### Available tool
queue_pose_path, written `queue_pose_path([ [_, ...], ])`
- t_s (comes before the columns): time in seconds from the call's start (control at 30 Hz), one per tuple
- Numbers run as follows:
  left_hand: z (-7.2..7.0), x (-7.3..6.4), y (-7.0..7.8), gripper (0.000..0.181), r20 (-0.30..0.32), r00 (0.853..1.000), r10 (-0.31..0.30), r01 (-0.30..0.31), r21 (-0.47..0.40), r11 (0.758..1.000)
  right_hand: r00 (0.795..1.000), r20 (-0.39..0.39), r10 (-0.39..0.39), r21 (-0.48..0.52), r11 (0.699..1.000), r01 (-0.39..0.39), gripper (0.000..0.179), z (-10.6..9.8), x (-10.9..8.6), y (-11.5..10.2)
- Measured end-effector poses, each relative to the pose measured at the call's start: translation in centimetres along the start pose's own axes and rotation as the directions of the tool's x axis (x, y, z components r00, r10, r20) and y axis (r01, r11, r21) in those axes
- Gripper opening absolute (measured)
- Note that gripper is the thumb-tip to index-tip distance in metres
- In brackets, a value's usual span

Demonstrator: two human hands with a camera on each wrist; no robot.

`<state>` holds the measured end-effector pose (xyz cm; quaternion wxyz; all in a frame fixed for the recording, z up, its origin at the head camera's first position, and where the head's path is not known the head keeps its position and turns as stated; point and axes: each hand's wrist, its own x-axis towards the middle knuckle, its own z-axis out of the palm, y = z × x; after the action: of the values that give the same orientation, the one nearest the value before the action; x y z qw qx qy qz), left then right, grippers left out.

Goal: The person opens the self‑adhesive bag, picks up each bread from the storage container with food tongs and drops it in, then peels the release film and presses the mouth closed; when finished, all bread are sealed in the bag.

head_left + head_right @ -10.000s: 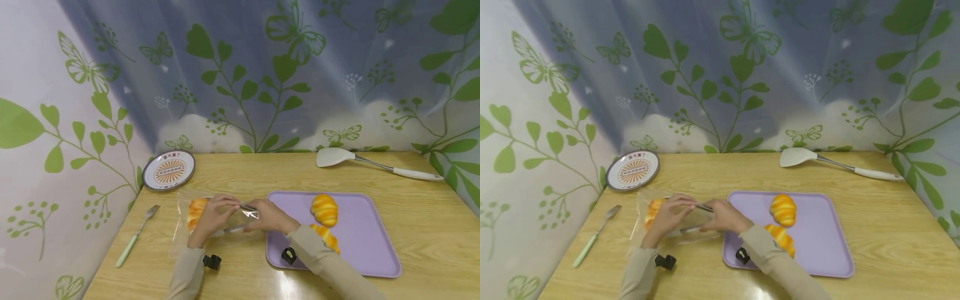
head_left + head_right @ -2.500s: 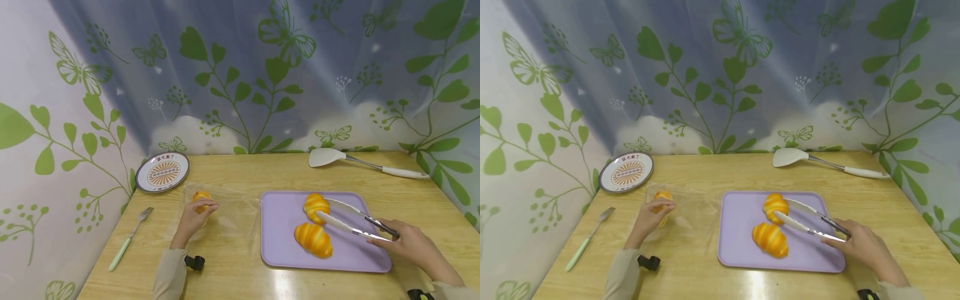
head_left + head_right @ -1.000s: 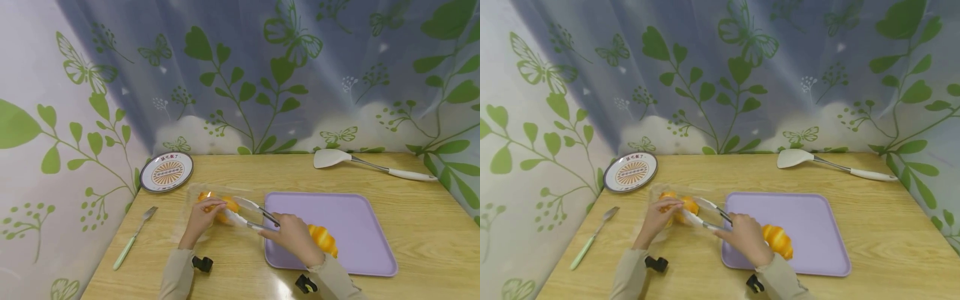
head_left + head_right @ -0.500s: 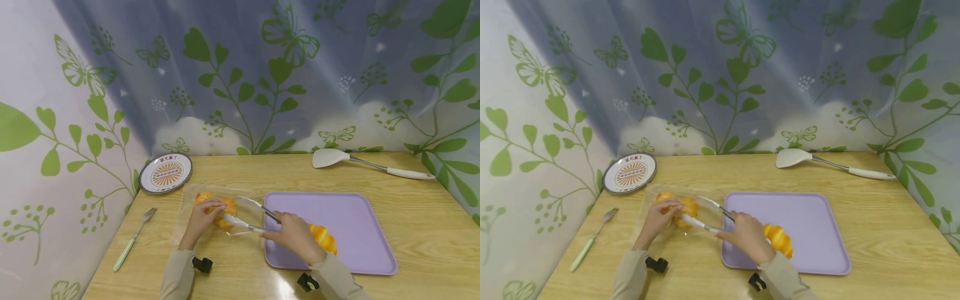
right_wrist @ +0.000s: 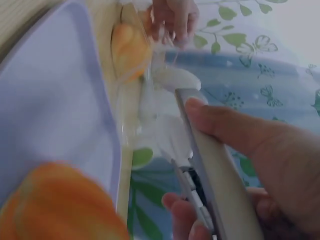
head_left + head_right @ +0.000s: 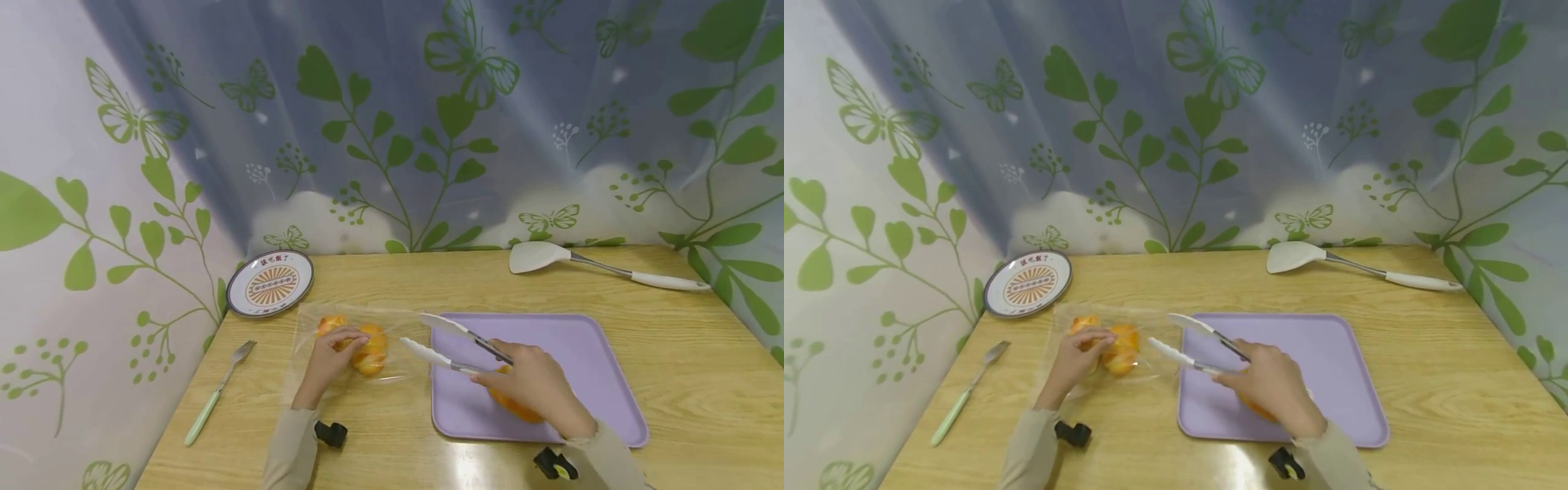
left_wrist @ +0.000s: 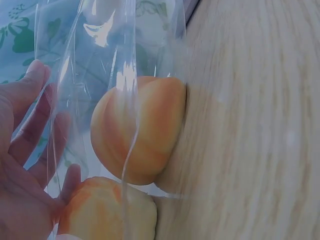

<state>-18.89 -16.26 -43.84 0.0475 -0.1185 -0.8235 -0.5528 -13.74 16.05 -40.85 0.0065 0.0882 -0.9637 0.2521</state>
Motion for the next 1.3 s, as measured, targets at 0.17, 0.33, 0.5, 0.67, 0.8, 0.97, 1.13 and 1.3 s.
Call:
queue_pose_path([
  [0.17,-0.1,0.1,-0.1,0.014,-0.001,1.000,-0.015,0.015,-0.006,1.000,0.994,-0.089,-0.056,-0.056,0.997,0.051,0.068,-1.9,-2.7,3.5],
  [0.33,-0.1,0.2,-0.4,0.015,0.006,1.000,-0.019,0.019,0.002,1.000,0.993,-0.106,-0.048,-0.111,0.993,0.036,0.069,-3.6,-5.8,7.3],
  [0.5,-0.2,0.2,-0.3,0.015,0.012,0.999,-0.031,0.031,0.002,1.000,0.998,-0.042,0.053,-0.103,0.993,-0.057,0.067,-5.3,-8.5,10.5],
  [0.67,-0.2,0.1,-0.2,0.016,0.015,0.999,-0.029,0.029,0.003,1.000,0.993,0.032,0.110,-0.115,0.988,-0.106,0.070,-6.5,-10.2,12.7],
  [0.8,-0.1,0.1,0.0,0.016,0.016,0.999,-0.047,0.047,0.004,0.999,0.990,0.069,0.122,-0.129,0.985,-0.113,0.072,-6.4,-10.8,13.6],
  [0.97,0.0,0.3,-0.6,0.016,0.013,0.998,-0.064,0.064,0.010,0.998,0.997,-0.011,0.078,-0.128,0.989,-0.079,0.068,-5.5,-10.2,13.3],
  [1.13,0.3,0.7,-3.0,0.015,0.001,0.999,-0.046,0.046,0.002,0.999,0.998,-0.065,0.027,-0.160,0.986,-0.037,0.065,-4.5,-8.6,11.9],
  [1.3,0.3,0.9,-4.0,0.014,-0.003,1.000,-0.028,0.028,-0.009,1.000,0.997,-0.069,0.016,-0.134,0.991,-0.026,0.064,-3.8,-7.3,10.6],
])
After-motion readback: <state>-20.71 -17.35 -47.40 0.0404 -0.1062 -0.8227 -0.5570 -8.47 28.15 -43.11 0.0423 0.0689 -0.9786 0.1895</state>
